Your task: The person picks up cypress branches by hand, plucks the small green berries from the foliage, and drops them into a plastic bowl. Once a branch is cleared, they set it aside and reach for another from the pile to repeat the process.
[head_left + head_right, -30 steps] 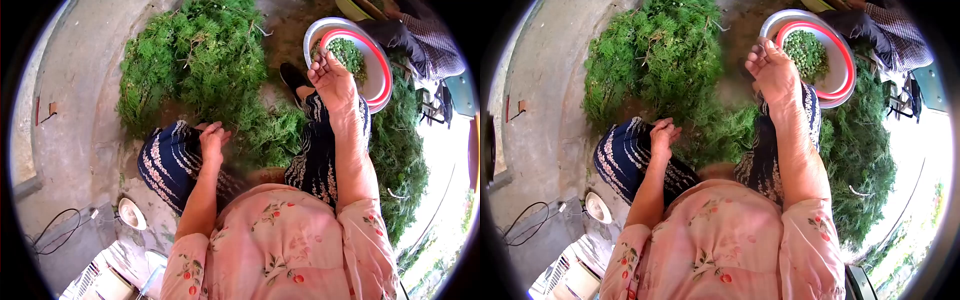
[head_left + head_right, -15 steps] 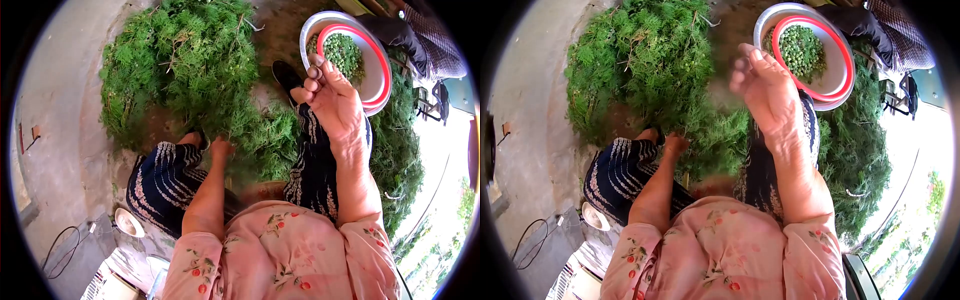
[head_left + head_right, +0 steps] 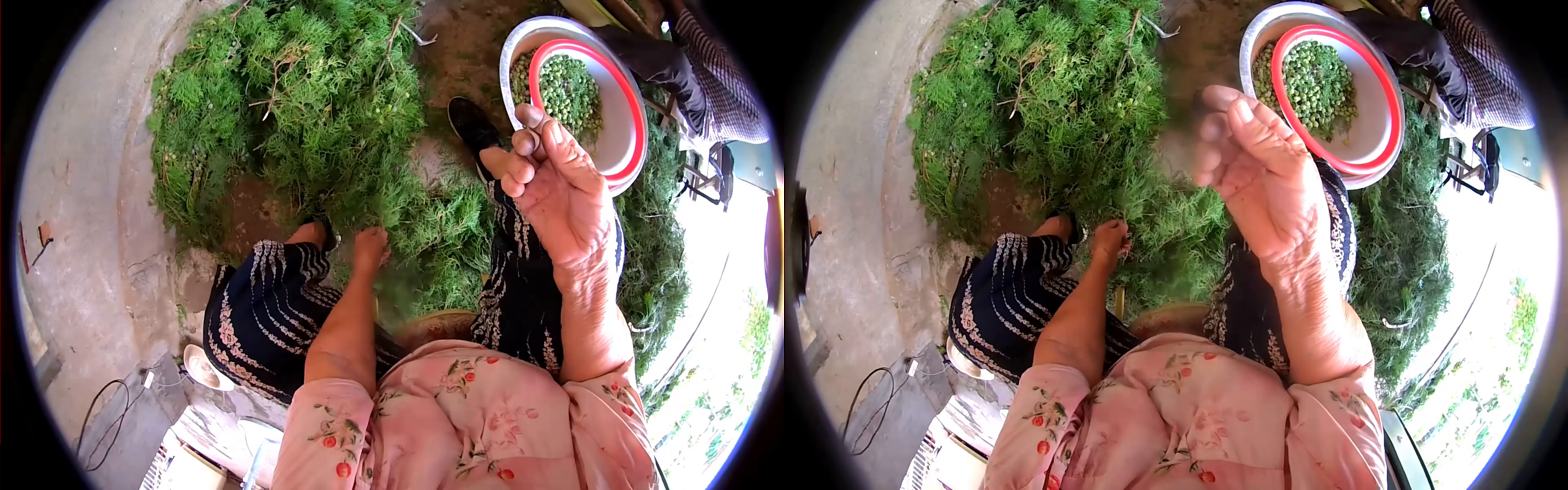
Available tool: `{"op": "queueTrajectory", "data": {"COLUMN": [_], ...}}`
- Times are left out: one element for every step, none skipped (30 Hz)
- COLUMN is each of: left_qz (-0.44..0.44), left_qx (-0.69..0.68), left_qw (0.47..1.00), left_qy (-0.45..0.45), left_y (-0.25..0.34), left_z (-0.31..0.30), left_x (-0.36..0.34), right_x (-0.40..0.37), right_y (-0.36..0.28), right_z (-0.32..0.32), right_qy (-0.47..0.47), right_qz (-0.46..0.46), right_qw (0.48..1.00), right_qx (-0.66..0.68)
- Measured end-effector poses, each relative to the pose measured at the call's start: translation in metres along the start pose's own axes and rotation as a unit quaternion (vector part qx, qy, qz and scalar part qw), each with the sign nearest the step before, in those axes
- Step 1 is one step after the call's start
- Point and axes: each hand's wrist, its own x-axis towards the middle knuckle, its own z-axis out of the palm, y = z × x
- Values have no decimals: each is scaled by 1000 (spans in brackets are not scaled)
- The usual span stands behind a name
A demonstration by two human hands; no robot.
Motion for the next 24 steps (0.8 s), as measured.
{"op": "queueTrajectory", "data": {"left_qz": [9, 11, 14, 17, 40, 64, 88, 95, 102, 109, 105, 100, 95, 126, 155, 182, 169, 154, 139, 178, 215, 250, 242, 232], "left_qx": [17, 20, 22, 25, 29, 33, 37, 59, 81, 103, 102, 101, 100, 174, 248, 321, 366, 410, 453, 512, 567, 619, 614, 609], "left_qw": [1000, 1000, 999, 999, 998, 995, 992, 990, 988, 985, 984, 984, 983, 965, 939, 906, 891, 874, 855, 817, 774, 726, 736, 745], "left_qy": [-15, -20, -26, -31, -49, -68, -86, -86, -86, -86, -98, -110, -122, -153, -182, -209, -210, -210, -211, -197, -182, -165, -151, -138], "left_y": [9, 15, 21, 24, 22, 19, 16, 13, 13, 13, 10, 3, -3, -8, -11, -13, -16, -16, -16, -17, -12, -9, -13, -15], "left_z": [0, 1, 1, 1, -2, -6, -10, -12, -13, -14, -15, -17, -18, -18, -19, -21, -21, -17, -12, -7, -1, 3, 5, 7], "left_x": [-7, -12, -17, -20, -21, -23, -26, -28, -32, -36, -35, -29, -25, -21, -19, -19, -17, -19, -21, -25, -36, -41, -36, -30], "right_x": [0, 0, 1, 2, 2, 3, 3, 3, 2, 2, 3, 3, 4, 6, 6, 5, 5, 5, 5, 4, 3, 3, 3, 2], "right_y": [0, 1, 2, 3, 4, 5, 5, 5, 4, 4, 3, 4, 5, 5, 6, 7, 8, 9, 10, 11, 11, 12, 14, 14], "right_z": [0, 0, 0, -1, -2, -3, -3, -3, -2, -2, -2, -3, -5, -7, -7, -7, -7, -8, -9, -9, -9, -9, -10, -9], "right_qy": [-1, -3, -7, -10, -10, -11, -11, -7, -3, 1, -4, -9, -14, -23, -21, -19, -16, -13, -10, -7, -5, -3, 0, 1], "right_qz": [0, 1, 1, 1, 1, 0, -1, 0, 2, 2, 3, 4, 6, 8, 10, 12, 14, 15, 17, 19, 23, 27, 31, 33], "right_qw": [1000, 1000, 1000, 1000, 1000, 1000, 1000, 1000, 1000, 1000, 1000, 1000, 1000, 1000, 1000, 1000, 1000, 1000, 1000, 1000, 1000, 1000, 999, 999], "right_qx": [-3, -6, -9, -11, -7, -3, 1, 2, 3, 3, 6, 8, 10, 2, 4, 6, 9, 5, 1, -4, -6, -8, -10, -25]}}
